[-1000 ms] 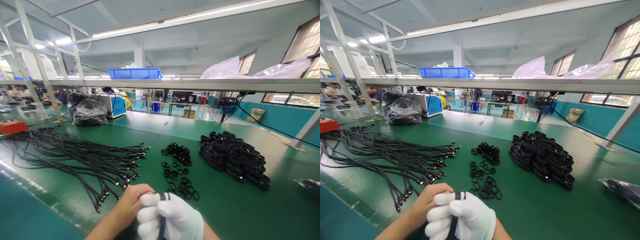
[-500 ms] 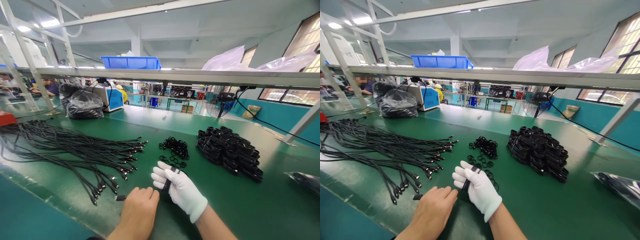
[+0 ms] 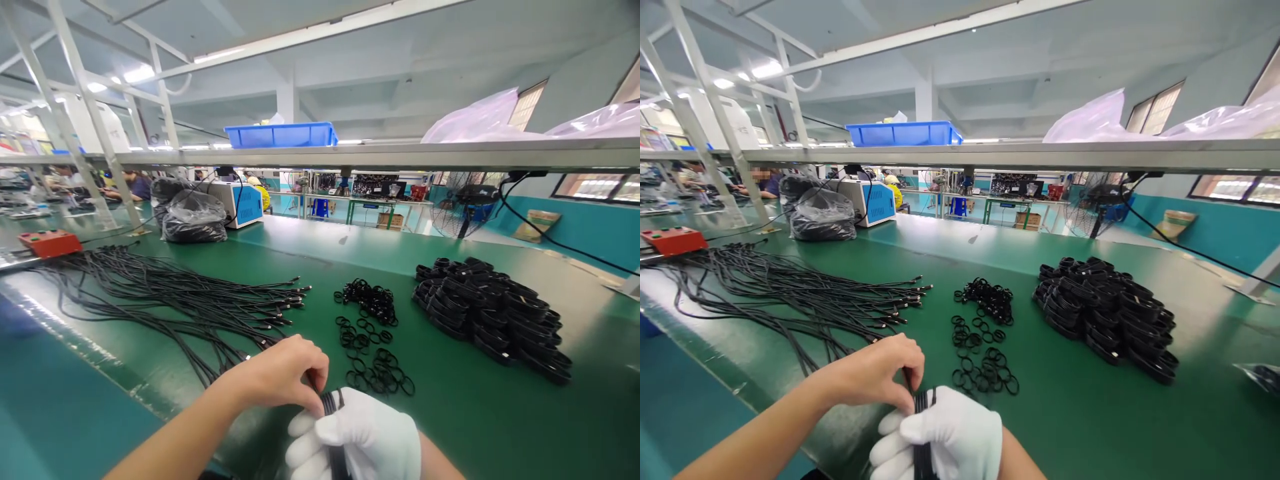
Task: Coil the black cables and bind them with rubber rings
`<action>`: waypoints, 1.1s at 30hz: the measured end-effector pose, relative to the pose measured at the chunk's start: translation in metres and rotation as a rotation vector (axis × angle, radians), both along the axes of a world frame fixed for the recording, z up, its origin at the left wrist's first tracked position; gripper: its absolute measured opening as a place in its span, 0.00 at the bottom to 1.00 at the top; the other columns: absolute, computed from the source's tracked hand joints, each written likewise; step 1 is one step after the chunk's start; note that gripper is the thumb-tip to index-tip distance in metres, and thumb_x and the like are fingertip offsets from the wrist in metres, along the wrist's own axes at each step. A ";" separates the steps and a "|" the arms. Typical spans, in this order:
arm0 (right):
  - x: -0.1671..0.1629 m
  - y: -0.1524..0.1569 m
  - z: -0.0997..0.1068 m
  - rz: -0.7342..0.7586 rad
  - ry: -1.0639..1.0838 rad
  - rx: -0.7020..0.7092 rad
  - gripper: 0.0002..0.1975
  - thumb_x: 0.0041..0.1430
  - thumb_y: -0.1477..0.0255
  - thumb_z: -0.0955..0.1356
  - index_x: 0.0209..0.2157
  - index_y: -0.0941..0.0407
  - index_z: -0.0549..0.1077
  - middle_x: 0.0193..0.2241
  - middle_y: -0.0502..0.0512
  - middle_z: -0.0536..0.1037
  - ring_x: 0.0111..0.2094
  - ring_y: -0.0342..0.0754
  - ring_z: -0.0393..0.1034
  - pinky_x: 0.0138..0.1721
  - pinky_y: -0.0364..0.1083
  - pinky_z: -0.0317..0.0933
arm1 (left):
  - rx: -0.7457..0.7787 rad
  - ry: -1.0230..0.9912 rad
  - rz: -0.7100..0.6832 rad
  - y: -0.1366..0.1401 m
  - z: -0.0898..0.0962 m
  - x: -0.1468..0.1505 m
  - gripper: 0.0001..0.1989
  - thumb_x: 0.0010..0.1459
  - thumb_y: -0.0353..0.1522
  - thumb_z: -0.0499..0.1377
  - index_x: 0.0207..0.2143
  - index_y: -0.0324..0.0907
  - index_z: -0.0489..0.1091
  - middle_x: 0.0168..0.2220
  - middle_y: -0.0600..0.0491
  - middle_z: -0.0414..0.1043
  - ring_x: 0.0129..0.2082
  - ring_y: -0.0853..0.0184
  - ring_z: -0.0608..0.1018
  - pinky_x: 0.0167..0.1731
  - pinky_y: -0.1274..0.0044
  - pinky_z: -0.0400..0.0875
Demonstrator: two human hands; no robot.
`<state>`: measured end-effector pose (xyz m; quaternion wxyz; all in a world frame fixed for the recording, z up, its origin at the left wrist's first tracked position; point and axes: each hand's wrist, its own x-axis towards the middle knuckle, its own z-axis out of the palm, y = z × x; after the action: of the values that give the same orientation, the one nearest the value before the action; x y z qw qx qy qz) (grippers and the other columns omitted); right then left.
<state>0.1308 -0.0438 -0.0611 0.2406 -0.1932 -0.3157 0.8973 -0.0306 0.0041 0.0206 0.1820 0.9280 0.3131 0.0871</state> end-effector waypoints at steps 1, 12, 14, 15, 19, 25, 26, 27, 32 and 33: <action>-0.001 0.002 -0.001 -0.029 -0.013 -0.003 0.20 0.40 0.69 0.73 0.35 0.65 0.72 0.26 0.59 0.76 0.29 0.50 0.73 0.32 0.49 0.63 | 0.068 -0.044 0.017 0.000 -0.003 0.000 0.07 0.46 0.32 0.67 0.25 0.43 0.71 0.29 0.59 0.72 0.33 0.69 0.72 0.35 0.79 0.64; 0.007 0.008 -0.006 0.033 0.131 -0.026 0.20 0.44 0.66 0.71 0.34 0.69 0.74 0.27 0.63 0.79 0.28 0.52 0.75 0.29 0.48 0.67 | 0.375 -0.152 -0.019 -0.027 -0.017 -0.002 0.13 0.62 0.28 0.49 0.32 0.41 0.73 0.29 0.51 0.72 0.29 0.68 0.69 0.30 0.77 0.62; 0.008 0.005 -0.006 0.091 0.166 -0.016 0.21 0.44 0.66 0.71 0.36 0.69 0.74 0.28 0.63 0.79 0.29 0.52 0.75 0.31 0.47 0.67 | 0.035 -0.200 0.064 -0.025 -0.012 -0.003 0.09 0.59 0.28 0.53 0.31 0.41 0.72 0.27 0.54 0.70 0.28 0.70 0.69 0.28 0.79 0.62; 0.009 0.004 -0.006 0.107 0.181 -0.004 0.21 0.44 0.66 0.71 0.37 0.69 0.74 0.29 0.64 0.79 0.29 0.51 0.75 0.31 0.47 0.67 | -0.180 -0.258 0.117 -0.024 -0.012 -0.004 0.05 0.57 0.28 0.55 0.30 0.41 0.71 0.26 0.56 0.68 0.27 0.71 0.68 0.27 0.81 0.61; 0.012 0.003 -0.009 0.087 0.182 0.077 0.21 0.44 0.66 0.71 0.37 0.69 0.74 0.30 0.65 0.79 0.30 0.50 0.74 0.33 0.48 0.66 | -0.934 -0.655 0.201 -0.026 -0.030 0.004 0.08 0.50 0.33 0.60 0.32 0.41 0.64 0.22 0.63 0.57 0.18 0.77 0.57 0.17 0.84 0.51; 0.019 0.009 -0.012 -0.031 0.073 0.218 0.21 0.30 0.62 0.76 0.23 0.65 0.74 0.17 0.56 0.74 0.19 0.43 0.67 0.25 0.42 0.62 | -0.965 -1.110 0.178 -0.037 -0.063 0.035 0.20 0.45 0.44 0.65 0.31 0.40 0.62 0.24 0.61 0.57 0.17 0.79 0.54 0.17 0.84 0.46; 0.021 0.009 -0.008 -0.061 0.057 0.223 0.21 0.30 0.62 0.76 0.22 0.65 0.74 0.17 0.55 0.73 0.18 0.42 0.66 0.24 0.41 0.61 | -0.926 -1.112 0.205 -0.038 -0.061 0.039 0.19 0.47 0.45 0.64 0.30 0.40 0.63 0.22 0.62 0.57 0.17 0.78 0.55 0.17 0.83 0.47; 0.023 0.009 -0.003 -0.087 0.051 0.225 0.21 0.32 0.61 0.76 0.23 0.65 0.75 0.16 0.54 0.73 0.18 0.42 0.66 0.23 0.41 0.61 | -0.888 -1.094 0.237 -0.040 -0.057 0.041 0.18 0.49 0.45 0.62 0.31 0.40 0.63 0.21 0.62 0.56 0.17 0.78 0.55 0.17 0.83 0.47; 0.031 0.008 0.028 0.004 0.035 0.331 0.16 0.40 0.64 0.73 0.22 0.66 0.76 0.15 0.53 0.71 0.20 0.43 0.67 0.23 0.40 0.61 | -0.627 -0.841 0.296 -0.049 -0.034 0.036 0.05 0.55 0.32 0.56 0.34 0.40 0.64 0.26 0.59 0.61 0.25 0.74 0.64 0.26 0.82 0.60; 0.033 0.008 0.031 0.014 0.009 0.351 0.16 0.39 0.64 0.74 0.22 0.66 0.76 0.16 0.52 0.72 0.19 0.42 0.67 0.24 0.40 0.61 | -0.586 -0.801 0.296 -0.051 -0.032 0.035 0.05 0.54 0.30 0.56 0.34 0.40 0.64 0.28 0.58 0.62 0.27 0.73 0.65 0.28 0.81 0.61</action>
<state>0.1641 -0.0361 -0.0298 0.2659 -0.1419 -0.4677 0.8309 0.0044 -0.0467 -0.0115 0.5256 0.6779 0.3580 0.3689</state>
